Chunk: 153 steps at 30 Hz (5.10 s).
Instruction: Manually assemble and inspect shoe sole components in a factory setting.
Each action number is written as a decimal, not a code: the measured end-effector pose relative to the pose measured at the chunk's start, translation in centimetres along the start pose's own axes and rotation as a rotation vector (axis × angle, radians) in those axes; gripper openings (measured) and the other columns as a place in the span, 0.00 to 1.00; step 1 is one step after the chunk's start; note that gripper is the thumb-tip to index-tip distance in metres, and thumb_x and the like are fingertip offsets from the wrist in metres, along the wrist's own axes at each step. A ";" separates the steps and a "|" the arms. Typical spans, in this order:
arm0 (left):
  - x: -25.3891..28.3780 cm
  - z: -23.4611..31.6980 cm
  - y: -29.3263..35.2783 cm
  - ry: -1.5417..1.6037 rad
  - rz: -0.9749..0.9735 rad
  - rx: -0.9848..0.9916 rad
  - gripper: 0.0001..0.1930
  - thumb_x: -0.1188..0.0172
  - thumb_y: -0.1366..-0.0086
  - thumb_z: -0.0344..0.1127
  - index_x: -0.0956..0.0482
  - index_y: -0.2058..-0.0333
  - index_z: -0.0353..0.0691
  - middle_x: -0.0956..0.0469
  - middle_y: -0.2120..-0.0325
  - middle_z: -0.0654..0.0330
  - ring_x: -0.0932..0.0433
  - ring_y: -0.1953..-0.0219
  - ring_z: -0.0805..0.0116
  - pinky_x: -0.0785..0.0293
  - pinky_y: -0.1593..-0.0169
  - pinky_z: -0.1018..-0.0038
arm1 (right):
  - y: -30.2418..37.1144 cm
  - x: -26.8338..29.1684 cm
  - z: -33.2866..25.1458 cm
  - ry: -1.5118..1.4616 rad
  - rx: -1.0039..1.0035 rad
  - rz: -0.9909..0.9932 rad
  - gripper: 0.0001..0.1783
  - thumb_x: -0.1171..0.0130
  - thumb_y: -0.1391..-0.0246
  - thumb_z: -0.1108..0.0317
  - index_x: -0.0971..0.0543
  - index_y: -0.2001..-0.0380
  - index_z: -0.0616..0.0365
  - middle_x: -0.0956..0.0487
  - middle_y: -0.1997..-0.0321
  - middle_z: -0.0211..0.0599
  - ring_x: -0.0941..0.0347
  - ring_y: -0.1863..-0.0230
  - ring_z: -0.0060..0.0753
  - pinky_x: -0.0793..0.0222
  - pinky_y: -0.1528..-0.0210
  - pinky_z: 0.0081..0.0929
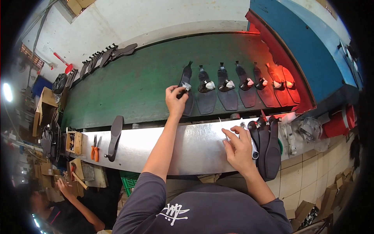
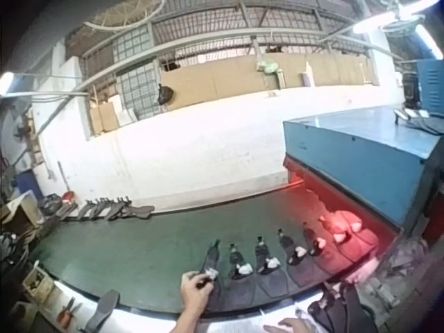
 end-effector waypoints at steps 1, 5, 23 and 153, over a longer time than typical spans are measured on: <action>0.7 1.0 -0.2 0.085 0.000 0.024 0.13 0.30 0.52 0.28 0.17 0.65 0.40 0.27 0.57 0.56 0.23 0.60 0.64 0.26 0.58 0.71 | 0.2 0.1 0.4 -0.207 -0.033 -0.031 0.20 0.39 0.54 0.75 0.21 0.54 0.55 0.27 0.55 0.45 0.32 0.53 0.43 0.35 0.52 0.35; 5.0 7.6 2.0 0.824 -0.242 0.471 0.15 0.34 0.47 0.21 0.21 0.58 0.33 0.21 0.58 0.58 0.23 0.58 0.73 0.27 0.54 0.77 | 0.8 -0.7 2.3 -1.238 -0.451 -0.201 0.13 0.40 0.46 0.72 0.26 0.57 0.57 0.27 0.46 0.40 0.31 0.47 0.31 0.36 0.43 0.32; 14.7 11.8 15.4 1.183 -0.442 0.783 0.15 0.40 0.42 0.21 0.23 0.54 0.35 0.24 0.51 0.48 0.21 0.54 0.66 0.18 0.58 0.72 | 2.3 0.4 -6.2 -0.731 -0.064 -0.272 0.20 0.29 0.61 0.74 0.29 0.66 0.60 0.28 0.68 0.32 0.33 0.67 0.21 0.37 0.62 0.18; 14.6 11.8 16.4 0.816 -0.722 1.016 0.19 0.51 0.34 0.34 0.27 0.46 0.35 0.23 0.52 0.54 0.21 0.62 0.77 0.27 0.74 0.85 | 4.6 -2.4 -6.2 -0.392 0.222 -0.138 0.14 0.32 0.60 0.75 0.20 0.65 0.58 0.22 0.67 0.40 0.26 0.71 0.40 0.31 0.71 0.30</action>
Point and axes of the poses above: each hand's wrist, its own y-axis away from the middle knuckle, its own x-axis out of the back of the hand, z = x × y, the point moved 3 cm from there along -y, towards the middle knuckle
